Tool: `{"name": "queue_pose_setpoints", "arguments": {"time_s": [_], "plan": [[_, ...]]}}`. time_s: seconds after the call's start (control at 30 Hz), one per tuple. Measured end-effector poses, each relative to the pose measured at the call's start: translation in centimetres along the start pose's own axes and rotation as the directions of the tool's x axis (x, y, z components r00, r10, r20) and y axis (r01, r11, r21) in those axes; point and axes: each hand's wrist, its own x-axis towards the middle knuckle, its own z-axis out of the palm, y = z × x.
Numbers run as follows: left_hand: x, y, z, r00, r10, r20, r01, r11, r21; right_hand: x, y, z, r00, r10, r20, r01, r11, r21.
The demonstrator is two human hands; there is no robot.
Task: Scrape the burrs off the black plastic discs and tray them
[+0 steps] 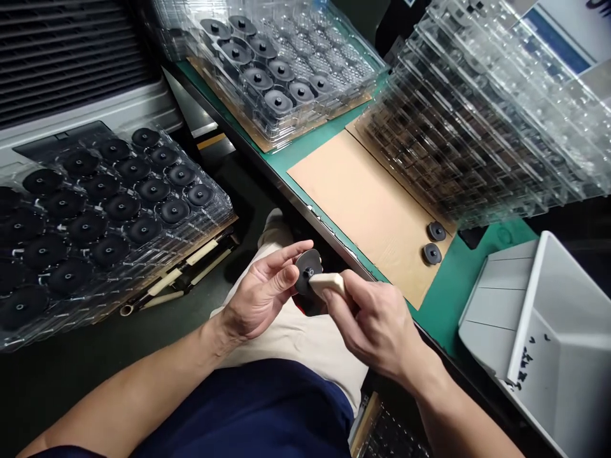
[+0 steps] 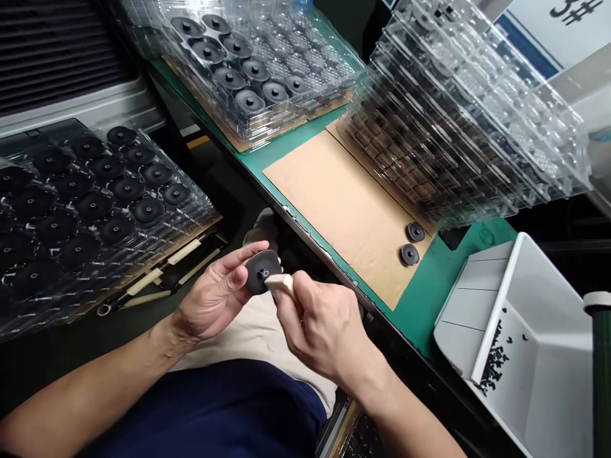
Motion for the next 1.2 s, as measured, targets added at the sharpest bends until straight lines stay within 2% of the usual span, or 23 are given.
{"name": "queue_pose_setpoints", "arguments": {"time_s": [0.1,0.2,0.27,0.33,0.43,0.5,0.6,0.67,0.8,0.93,1.0,1.1,1.13,1.2], "plan": [[-0.1,0.1,-1.1,0.990,-0.132,0.047,0.130,0.991,0.037,0.7,-0.1,-0.1,0.998,-0.061,-0.016,0.057,0.980,-0.188],[-0.2,-0.1,-2.0,0.933,-0.325,0.156,0.329,0.944,0.001,2.0,-0.4,-1.2,0.969,-0.228,0.091,0.245,0.916,-0.317],[-0.3,-0.1,-2.1,0.899,-0.381,0.215,0.401,0.914,-0.057,2.6,-0.7,-1.9,0.938,-0.317,0.144,0.347,0.876,-0.335],[-0.3,0.2,-1.7,0.929,-0.311,0.199,0.337,0.934,-0.116,2.9,-1.0,-2.2,0.946,-0.309,0.093,0.323,0.898,-0.299],[-0.4,1.1,-0.9,0.993,-0.081,0.084,0.091,0.989,-0.118,2.6,-1.5,-1.8,0.986,-0.158,-0.045,0.154,0.984,-0.086],[-0.4,1.7,-0.6,0.999,0.025,0.045,-0.021,0.997,-0.073,2.3,-1.8,-1.3,0.995,-0.097,-0.033,0.099,0.994,0.049],[-0.6,2.3,-0.6,0.996,0.080,0.044,-0.079,0.996,-0.029,2.1,-2.2,-0.7,0.996,-0.065,-0.058,0.065,0.998,0.002],[-0.8,2.4,-0.8,0.997,0.071,0.043,-0.070,0.997,-0.014,2.1,-2.4,-0.7,0.995,-0.051,-0.085,0.049,0.998,-0.033],[-1.0,2.3,-1.1,0.999,0.028,0.031,-0.027,1.000,-0.008,2.1,-2.0,-1.0,0.993,-0.115,0.032,0.113,0.992,0.062],[-0.8,2.1,-1.6,0.992,-0.090,0.090,0.090,0.996,0.007,2.6,-1.4,-1.2,0.994,-0.108,-0.001,0.107,0.990,-0.089],[-0.8,1.9,-1.9,0.970,-0.201,0.140,0.201,0.980,0.011,3.2,-1.4,-1.4,0.977,-0.205,0.061,0.212,0.964,-0.161],[-0.8,1.6,-2.1,0.920,-0.330,0.210,0.340,0.940,-0.010,3.7,-1.5,-1.9,0.923,-0.361,0.136,0.384,0.892,-0.238],[-0.7,1.6,-2.0,0.920,-0.330,0.210,0.343,0.939,-0.026,3.7,-1.5,-2.0,0.915,-0.379,0.135,0.402,0.882,-0.247],[-0.6,1.6,-1.7,0.956,-0.244,0.161,0.257,0.964,-0.065,3.5,-1.3,-1.9,0.943,-0.327,0.067,0.333,0.914,-0.232]]}}
